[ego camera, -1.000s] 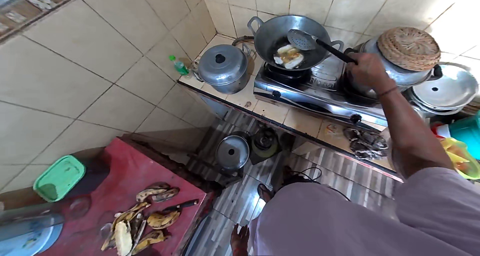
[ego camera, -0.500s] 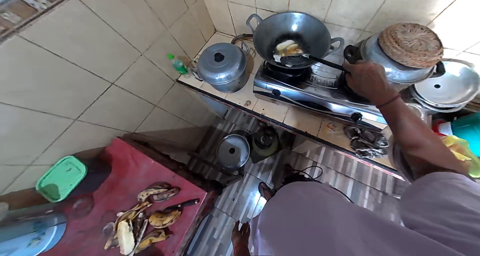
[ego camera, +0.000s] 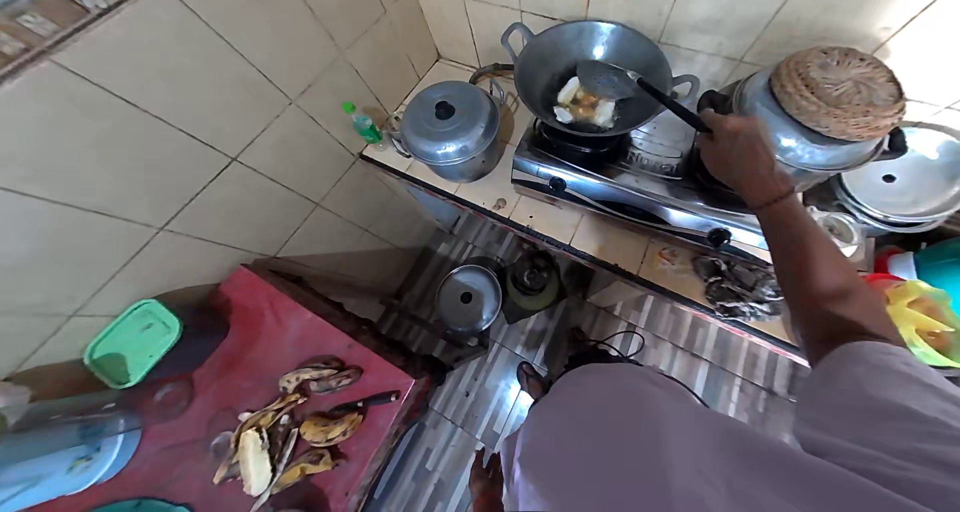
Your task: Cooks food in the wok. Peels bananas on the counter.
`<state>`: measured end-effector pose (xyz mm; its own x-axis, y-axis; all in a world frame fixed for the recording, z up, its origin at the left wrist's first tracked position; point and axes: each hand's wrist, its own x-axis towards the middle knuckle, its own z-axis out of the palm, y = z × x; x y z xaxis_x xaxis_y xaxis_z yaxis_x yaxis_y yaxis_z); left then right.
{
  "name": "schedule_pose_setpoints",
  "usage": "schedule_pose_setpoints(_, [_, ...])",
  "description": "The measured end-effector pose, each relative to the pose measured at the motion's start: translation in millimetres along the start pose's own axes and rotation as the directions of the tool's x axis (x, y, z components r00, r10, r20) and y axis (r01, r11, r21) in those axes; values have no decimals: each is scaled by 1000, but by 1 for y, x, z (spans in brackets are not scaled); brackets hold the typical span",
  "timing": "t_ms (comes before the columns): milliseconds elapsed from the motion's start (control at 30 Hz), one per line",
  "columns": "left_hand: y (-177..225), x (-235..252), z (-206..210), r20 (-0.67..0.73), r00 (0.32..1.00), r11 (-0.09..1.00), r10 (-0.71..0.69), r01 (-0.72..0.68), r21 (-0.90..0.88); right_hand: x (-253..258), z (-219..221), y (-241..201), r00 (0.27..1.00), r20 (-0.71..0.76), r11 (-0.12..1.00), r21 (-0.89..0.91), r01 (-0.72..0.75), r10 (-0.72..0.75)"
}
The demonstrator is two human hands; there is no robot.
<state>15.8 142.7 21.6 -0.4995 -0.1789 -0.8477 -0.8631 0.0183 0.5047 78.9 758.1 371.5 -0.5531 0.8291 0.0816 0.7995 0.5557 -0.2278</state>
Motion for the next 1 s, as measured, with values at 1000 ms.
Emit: schedule_pose_setpoints(1000, [10, 8, 0, -41, 998, 996, -47, 44, -74, 53, 38, -44, 988, 150, 995, 99, 15, -29])
